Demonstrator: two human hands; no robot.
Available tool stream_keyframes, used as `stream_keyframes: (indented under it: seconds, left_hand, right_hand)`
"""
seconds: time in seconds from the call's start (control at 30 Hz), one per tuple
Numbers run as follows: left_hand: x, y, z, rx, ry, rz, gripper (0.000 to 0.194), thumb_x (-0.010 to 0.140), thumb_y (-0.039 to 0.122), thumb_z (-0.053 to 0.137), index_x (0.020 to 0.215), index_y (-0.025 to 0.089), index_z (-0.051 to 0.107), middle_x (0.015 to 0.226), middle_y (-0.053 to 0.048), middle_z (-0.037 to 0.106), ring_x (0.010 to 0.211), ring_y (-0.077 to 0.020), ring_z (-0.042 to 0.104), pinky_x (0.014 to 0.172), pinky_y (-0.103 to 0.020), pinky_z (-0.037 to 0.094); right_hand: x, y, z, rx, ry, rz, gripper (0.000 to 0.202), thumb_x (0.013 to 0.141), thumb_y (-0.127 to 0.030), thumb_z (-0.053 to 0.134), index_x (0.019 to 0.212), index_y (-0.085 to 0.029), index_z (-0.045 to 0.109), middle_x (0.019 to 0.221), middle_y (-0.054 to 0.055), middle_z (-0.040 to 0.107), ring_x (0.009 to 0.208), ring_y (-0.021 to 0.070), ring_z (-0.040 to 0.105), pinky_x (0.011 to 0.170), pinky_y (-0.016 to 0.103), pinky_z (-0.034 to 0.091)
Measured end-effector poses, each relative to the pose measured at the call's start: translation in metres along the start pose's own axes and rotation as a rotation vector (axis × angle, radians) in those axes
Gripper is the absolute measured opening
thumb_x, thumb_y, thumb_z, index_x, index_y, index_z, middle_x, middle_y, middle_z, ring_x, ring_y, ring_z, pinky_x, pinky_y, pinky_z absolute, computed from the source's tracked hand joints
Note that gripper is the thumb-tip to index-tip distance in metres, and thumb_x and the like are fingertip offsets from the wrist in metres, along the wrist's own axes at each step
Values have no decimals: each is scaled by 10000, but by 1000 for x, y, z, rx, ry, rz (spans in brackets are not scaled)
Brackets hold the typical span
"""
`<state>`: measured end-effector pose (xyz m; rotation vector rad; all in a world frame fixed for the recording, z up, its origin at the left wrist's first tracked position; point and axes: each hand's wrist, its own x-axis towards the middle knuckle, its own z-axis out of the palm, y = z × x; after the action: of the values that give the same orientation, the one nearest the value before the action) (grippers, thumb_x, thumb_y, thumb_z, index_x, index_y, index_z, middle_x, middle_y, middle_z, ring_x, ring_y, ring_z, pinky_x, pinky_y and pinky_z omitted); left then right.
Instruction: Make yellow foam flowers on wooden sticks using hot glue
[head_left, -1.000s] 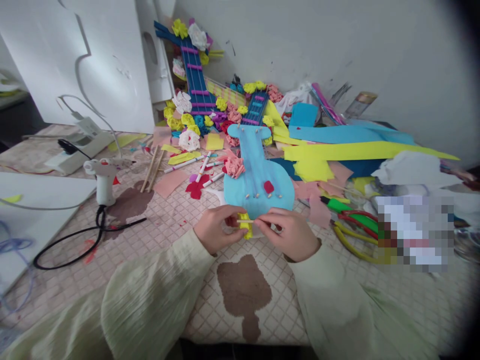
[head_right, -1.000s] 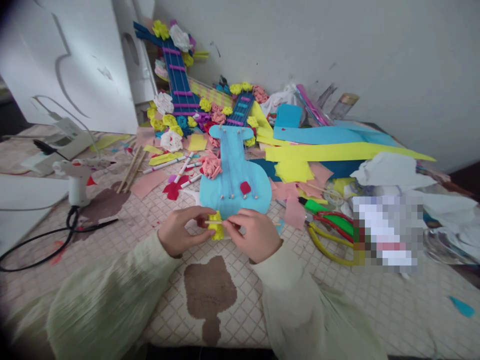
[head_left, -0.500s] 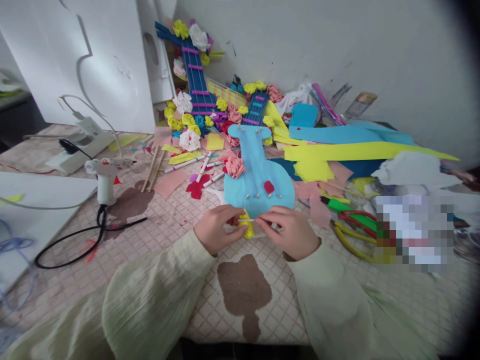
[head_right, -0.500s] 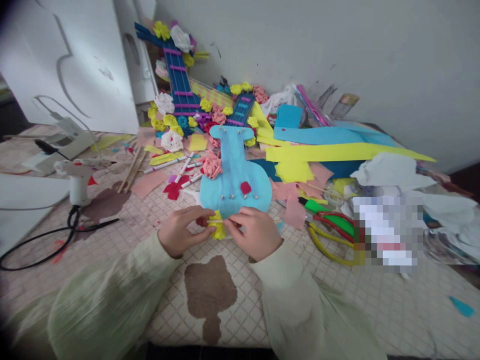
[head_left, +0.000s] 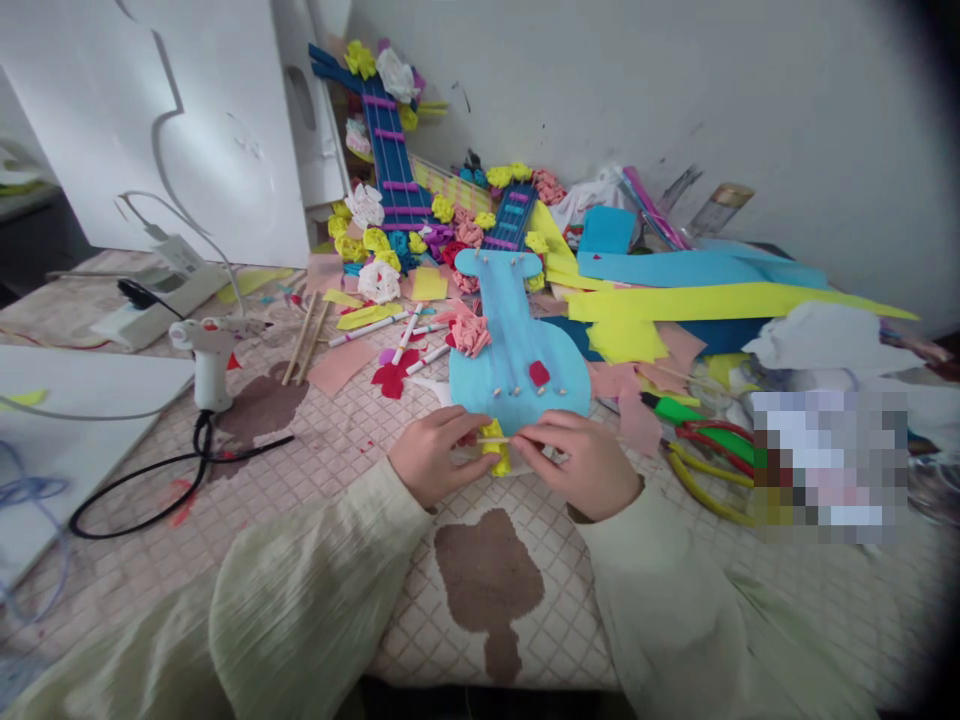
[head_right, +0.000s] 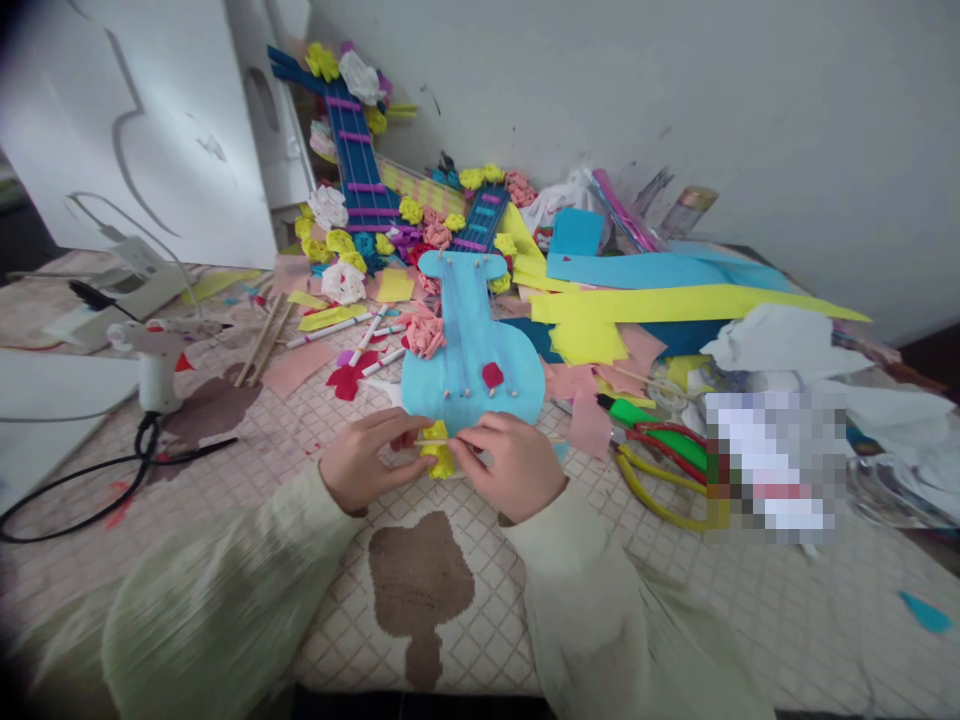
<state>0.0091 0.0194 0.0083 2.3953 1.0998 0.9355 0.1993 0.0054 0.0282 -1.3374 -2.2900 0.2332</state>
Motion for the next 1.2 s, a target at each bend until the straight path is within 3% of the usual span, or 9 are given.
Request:
stream_keyframes:
  seconds: [0.27,0.63,1.2]
  left_hand:
    - [3,6,4,36,5,48,226,754,273,546,912,119,594,588,12,513,538,-97,479,545,-221,437]
    - [7,13,11,95,-2,1,210,747,295,561,872,143,636,594,0,510,545,-109,477,535,-230,424]
    - [9,9,11,-46,-14,-74,132,743,252,585,763,149,664,590,1,523,520,-89,464,529,-218,416]
  right_hand:
    - [-3,3,-6,-131,-48,61,242,789,-270,503,658,-169,680,622,31,589,645,137,558,604,256,372]
    - [-5,2,-14,-163,-141,198,272,777,-279,515,567,-176,655,575,23,581,575,126,532,563,255,330]
    - [-5,7,-9,-103,-110,143,282,770,-266,509,534,-173,633,567,34,597,558,132,535,523,248,338]
